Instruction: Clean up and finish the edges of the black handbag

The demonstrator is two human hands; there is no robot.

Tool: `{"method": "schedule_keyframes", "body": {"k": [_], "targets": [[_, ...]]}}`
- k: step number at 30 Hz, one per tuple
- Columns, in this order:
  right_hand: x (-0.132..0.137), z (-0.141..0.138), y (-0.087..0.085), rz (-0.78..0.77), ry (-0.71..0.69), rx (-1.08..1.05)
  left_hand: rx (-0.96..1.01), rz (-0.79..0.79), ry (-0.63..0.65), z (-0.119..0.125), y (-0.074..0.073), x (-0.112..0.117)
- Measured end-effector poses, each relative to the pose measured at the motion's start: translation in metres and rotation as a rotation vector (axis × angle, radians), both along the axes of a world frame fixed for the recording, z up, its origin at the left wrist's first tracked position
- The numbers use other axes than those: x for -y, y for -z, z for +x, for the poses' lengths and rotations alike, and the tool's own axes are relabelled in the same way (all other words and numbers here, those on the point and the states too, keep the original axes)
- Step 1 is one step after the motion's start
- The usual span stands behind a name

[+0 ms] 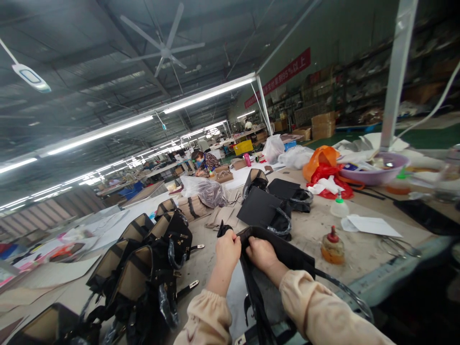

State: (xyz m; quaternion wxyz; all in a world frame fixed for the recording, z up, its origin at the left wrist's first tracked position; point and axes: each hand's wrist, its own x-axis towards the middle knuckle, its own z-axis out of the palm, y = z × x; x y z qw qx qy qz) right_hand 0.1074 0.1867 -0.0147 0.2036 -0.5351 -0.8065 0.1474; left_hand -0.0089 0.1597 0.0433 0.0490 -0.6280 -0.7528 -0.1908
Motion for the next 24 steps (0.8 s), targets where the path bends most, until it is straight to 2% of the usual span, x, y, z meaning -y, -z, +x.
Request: {"method": "schedule_keyframes", "body": {"k": [24], "targets": [[-0.0004,0.0048,-0.0024,0.020,-0.030,0.000,0.005,0.004,-0.016,-0.0003,0.0035,-0.0029]]}}
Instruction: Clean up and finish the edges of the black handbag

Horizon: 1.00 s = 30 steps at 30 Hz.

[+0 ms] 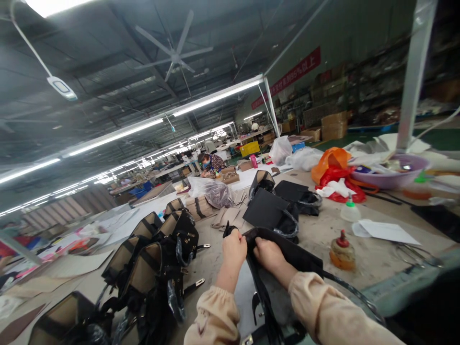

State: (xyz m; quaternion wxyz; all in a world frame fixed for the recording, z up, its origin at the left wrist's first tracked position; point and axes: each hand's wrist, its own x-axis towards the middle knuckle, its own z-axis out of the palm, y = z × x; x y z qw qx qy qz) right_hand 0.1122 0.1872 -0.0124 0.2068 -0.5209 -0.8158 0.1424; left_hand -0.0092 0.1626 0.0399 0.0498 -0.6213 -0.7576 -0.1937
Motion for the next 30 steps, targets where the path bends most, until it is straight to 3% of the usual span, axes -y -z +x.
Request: {"method": "schedule_keyframes", "body": {"k": [4,8,12,14,18,27,30], "targets": [[0.009,0.004,-0.005,0.017,-0.025,0.018,0.014,0.001,0.009,0.000,-0.002,0.001],[0.017,0.014,-0.028,0.113,-0.052,0.005,0.019,0.008,0.009,0.001,-0.002,0.002],[0.004,0.024,-0.055,0.316,-0.040,-0.033,0.022,0.003,0.000,0.002,-0.003,0.002],[-0.009,0.026,-0.062,0.282,-0.055,-0.033,0.025,-0.008,-0.012,0.002,-0.003,0.001],[-0.029,0.026,-0.062,0.150,-0.140,0.015,0.031,-0.014,-0.025,0.003,-0.004,0.000],[-0.035,0.013,-0.059,0.194,-0.244,0.112,0.049,-0.007,-0.040,0.001,-0.004,0.000],[-0.036,0.010,-0.059,0.215,-0.257,0.131,0.134,0.020,-0.043,-0.001,-0.003,-0.001]]}}
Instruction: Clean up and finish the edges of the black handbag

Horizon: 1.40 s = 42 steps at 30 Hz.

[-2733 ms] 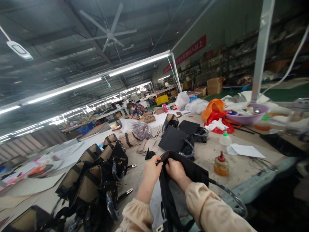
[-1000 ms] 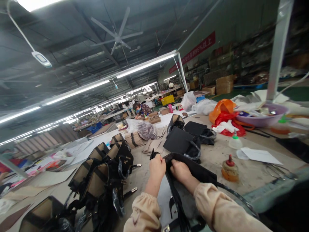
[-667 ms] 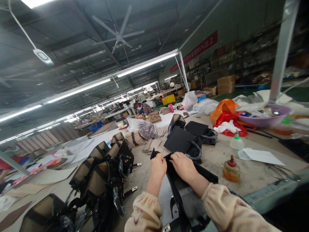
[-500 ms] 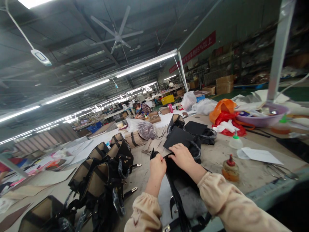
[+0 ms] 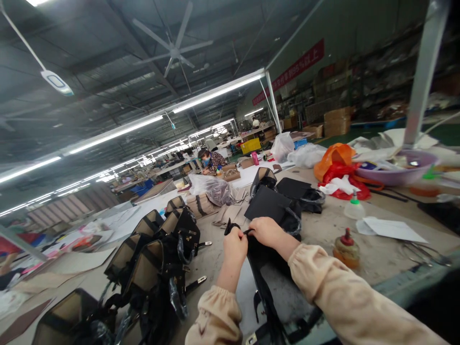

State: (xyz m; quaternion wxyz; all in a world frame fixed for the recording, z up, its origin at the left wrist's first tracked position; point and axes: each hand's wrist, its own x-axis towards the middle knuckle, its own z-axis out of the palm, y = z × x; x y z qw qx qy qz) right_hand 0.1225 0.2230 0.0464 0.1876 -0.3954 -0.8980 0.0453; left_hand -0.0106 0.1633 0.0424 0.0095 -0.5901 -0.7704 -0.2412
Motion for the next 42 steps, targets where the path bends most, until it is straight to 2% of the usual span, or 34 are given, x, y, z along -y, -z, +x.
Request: {"method": "schedule_keyframes", "body": {"k": [3,7,11,15,29,34,42], "targets": [[-0.001,0.000,0.000,0.016,-0.015,0.009,0.131,0.032,0.009,-0.003,0.001,0.001],[-0.001,0.001,0.001,0.025,-0.021,0.015,0.202,-0.025,0.014,-0.006,0.001,0.005],[-0.002,0.002,0.001,0.030,-0.028,0.013,0.122,-0.063,0.055,-0.006,0.000,0.007],[-0.001,0.003,0.001,0.031,-0.030,0.007,0.031,-0.084,0.020,-0.003,-0.003,0.006],[-0.001,0.006,-0.002,0.017,-0.054,0.011,-0.026,-0.112,-0.071,0.001,-0.002,0.004],[-0.004,0.004,-0.004,0.016,-0.129,0.031,-0.067,-0.119,-0.060,0.004,0.000,0.007],[-0.002,-0.005,0.000,0.039,-0.118,0.052,-0.181,-0.183,-0.024,0.007,-0.005,0.008]]}}
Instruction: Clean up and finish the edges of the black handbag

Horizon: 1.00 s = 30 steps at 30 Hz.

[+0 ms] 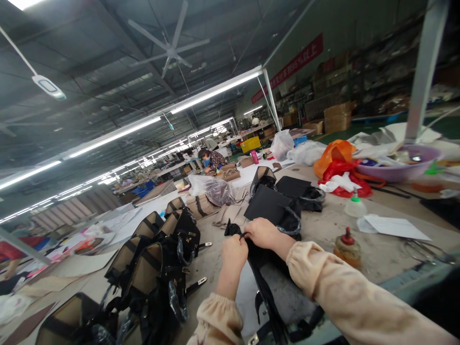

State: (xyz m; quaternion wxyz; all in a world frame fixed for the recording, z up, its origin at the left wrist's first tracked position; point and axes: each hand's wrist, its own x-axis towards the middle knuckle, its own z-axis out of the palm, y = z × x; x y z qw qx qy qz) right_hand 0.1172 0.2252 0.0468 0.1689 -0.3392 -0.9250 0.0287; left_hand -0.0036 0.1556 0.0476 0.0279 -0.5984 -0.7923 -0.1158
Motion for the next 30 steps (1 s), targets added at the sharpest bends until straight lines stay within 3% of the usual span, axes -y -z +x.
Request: {"method": "schedule_keyframes", "body": {"k": [8,14,22,30], "targets": [[-0.002,-0.002,0.006,0.006,0.000,-0.043,-0.062,-0.036,-0.003,0.006,-0.006,-0.003],[-0.013,0.010,0.004,-0.037,-0.143,-0.082,-0.031,-0.039,0.000,0.001,-0.003,0.002],[-0.020,0.019,0.006,-0.050,-0.182,-0.114,0.095,0.071,0.076,-0.003,-0.006,0.006],[-0.018,0.011,0.006,-0.055,-0.123,-0.066,-0.141,-0.057,0.122,-0.001,-0.017,-0.002]]}}
